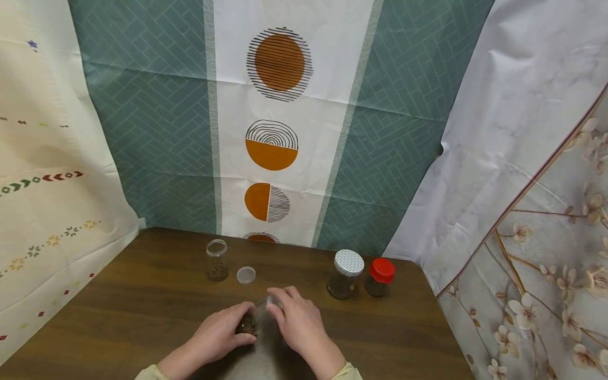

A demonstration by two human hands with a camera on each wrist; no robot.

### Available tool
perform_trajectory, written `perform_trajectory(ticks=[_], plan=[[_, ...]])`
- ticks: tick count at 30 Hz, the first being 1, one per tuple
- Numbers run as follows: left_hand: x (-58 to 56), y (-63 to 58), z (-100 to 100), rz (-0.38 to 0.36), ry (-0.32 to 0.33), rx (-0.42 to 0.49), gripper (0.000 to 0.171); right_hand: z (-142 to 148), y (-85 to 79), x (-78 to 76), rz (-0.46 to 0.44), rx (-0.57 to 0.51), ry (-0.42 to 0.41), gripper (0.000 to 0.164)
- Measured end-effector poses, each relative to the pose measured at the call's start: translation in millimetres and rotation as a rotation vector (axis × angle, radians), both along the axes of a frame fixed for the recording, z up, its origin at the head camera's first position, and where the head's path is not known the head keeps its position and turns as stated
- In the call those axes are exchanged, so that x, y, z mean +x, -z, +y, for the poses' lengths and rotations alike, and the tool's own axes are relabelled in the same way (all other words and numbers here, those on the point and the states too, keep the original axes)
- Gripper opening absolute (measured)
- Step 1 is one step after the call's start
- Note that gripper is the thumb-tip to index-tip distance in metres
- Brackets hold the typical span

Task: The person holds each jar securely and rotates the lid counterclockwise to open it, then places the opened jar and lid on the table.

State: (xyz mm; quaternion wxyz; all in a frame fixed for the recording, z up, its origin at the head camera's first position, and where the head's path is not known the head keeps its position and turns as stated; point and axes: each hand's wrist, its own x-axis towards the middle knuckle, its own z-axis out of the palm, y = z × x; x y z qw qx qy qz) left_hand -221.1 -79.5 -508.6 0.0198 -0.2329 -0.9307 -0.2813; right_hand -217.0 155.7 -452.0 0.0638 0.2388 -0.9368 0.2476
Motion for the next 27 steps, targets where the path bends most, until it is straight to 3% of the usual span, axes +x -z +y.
perform_trajectory(ticks=[15, 27], plan=[[1.9, -1.3, 0.1, 0.020, -0.004, 0.013, 0.055, 2.9, 1.8, 0.9, 0.013, -0.009, -0.089, 0.037], [1.2, -1.1, 0.8, 0.021, -0.002, 0.001, 0.055, 5.0, 2.1, 0.7, 0.012, -0.010, -0.110, 0.039]])
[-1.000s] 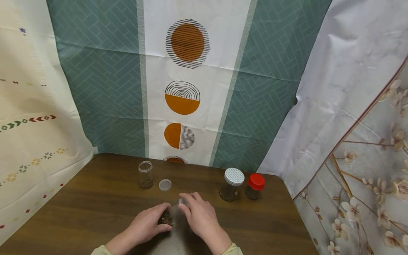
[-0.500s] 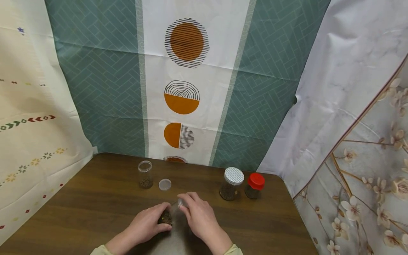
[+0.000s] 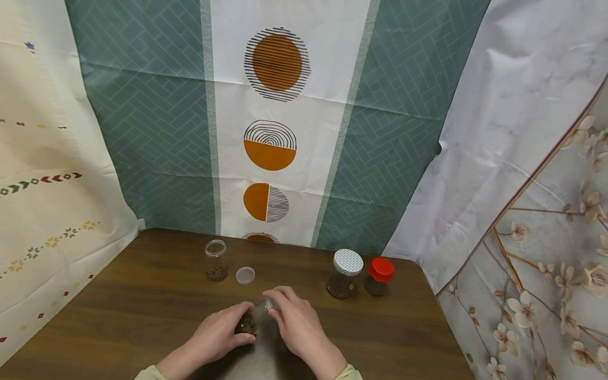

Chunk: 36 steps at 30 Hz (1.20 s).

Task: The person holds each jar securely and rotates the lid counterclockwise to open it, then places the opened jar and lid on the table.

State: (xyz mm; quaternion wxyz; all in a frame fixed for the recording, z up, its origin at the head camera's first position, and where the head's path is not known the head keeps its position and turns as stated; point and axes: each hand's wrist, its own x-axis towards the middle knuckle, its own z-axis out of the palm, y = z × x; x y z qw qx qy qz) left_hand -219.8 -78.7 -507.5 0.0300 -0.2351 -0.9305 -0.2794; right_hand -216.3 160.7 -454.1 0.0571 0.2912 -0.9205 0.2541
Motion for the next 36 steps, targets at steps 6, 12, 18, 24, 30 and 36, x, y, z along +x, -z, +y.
perform_trajectory(ticks=[6, 12, 18, 24, 30, 36], plan=[[0.4, -1.5, -0.1, -0.001, -0.001, 0.007, 0.054, -0.2, -1.2, -0.4, 0.005, 0.002, -0.011, 0.040], [1.1, -2.2, -0.2, -0.001, -0.004, 0.005, 0.055, 0.3, -1.3, -0.5, -0.008, 0.016, -0.029, 0.040], [0.7, -1.8, -0.3, 0.000, -0.007, 0.005, 0.055, 1.4, -1.0, -1.0, 0.000, 0.001, -0.053, 0.044], [0.6, -1.1, -0.7, -0.002, -0.004, 0.005, 0.055, 1.9, 0.2, -3.3, -0.008, -0.040, -0.045, 0.047], [0.0, -1.2, -0.7, -0.016, -0.006, 0.005, 0.057, -3.3, -6.6, -4.4, -0.001, -0.016, 0.076, 0.050], [1.0, -0.3, -0.9, -0.007, -0.002, -0.001, 0.056, -5.3, -9.0, -5.4, -0.021, 0.031, 0.123, 0.044]])
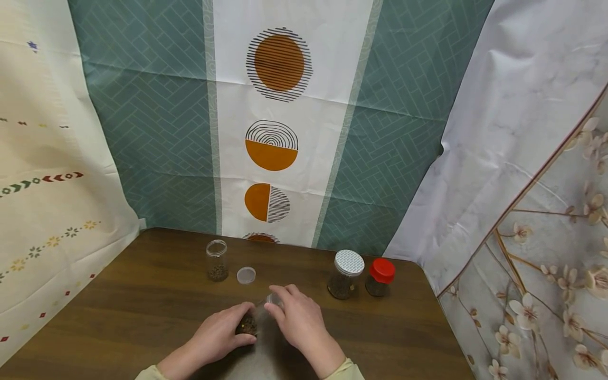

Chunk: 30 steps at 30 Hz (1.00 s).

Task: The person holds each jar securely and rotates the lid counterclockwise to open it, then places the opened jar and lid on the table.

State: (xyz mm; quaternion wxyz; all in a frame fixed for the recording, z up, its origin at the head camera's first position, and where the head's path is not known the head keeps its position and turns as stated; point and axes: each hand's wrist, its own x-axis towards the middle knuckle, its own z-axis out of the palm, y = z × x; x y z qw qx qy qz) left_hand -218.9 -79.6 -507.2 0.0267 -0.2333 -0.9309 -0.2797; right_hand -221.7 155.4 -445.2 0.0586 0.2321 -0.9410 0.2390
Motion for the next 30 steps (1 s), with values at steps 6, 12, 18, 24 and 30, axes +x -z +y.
perform_trajectory(ticks=[6, 12, 18, 24, 30], plan=[[0.4, 0.0, 0.1, 0.018, 0.007, -0.002, 0.057, 1.0, 1.5, -0.2, 0.002, -0.002, -0.010, 0.039], [-0.8, 0.3, -0.2, 0.009, 0.011, 0.003, 0.055, 1.4, 1.5, 0.7, 0.005, 0.006, -0.029, 0.039], [-1.5, 0.4, -0.2, -0.001, 0.011, 0.006, 0.055, 1.5, 3.1, 1.8, 0.018, 0.003, -0.046, 0.038], [-1.3, 0.9, 0.3, 0.007, 0.006, 0.006, 0.055, 2.0, 4.3, 2.3, 0.021, -0.003, -0.060, 0.038], [-1.6, 1.5, 0.7, 0.008, 0.001, 0.007, 0.055, 2.8, 4.3, 3.4, 0.022, -0.012, -0.079, 0.038]])
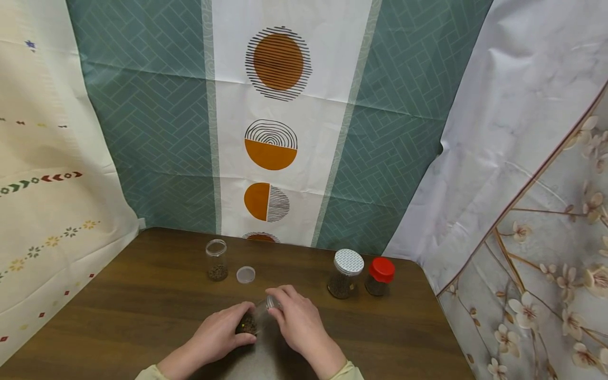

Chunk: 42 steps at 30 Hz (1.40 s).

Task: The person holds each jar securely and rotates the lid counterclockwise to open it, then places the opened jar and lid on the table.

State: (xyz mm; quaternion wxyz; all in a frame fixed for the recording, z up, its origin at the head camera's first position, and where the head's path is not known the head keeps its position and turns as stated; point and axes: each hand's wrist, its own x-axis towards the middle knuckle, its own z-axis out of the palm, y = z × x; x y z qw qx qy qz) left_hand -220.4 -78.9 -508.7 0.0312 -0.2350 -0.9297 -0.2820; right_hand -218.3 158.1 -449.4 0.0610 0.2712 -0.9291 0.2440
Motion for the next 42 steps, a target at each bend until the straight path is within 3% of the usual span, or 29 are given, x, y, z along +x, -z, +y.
perform_trajectory(ticks=[24, 33, 42], plan=[[1.4, -0.2, 2.3, 0.020, -0.001, -0.001, 0.053, 4.0, 1.1, 0.6, -0.006, -0.021, -0.039, 0.040], [0.3, 0.1, 2.2, 0.006, -0.002, -0.005, 0.054, 5.9, 2.1, -0.2, -0.002, -0.068, -0.079, 0.049], [0.1, -0.1, 1.6, -0.020, 0.000, -0.002, 0.056, 2.1, -3.5, -4.9, -0.047, -0.030, 0.032, 0.050]])
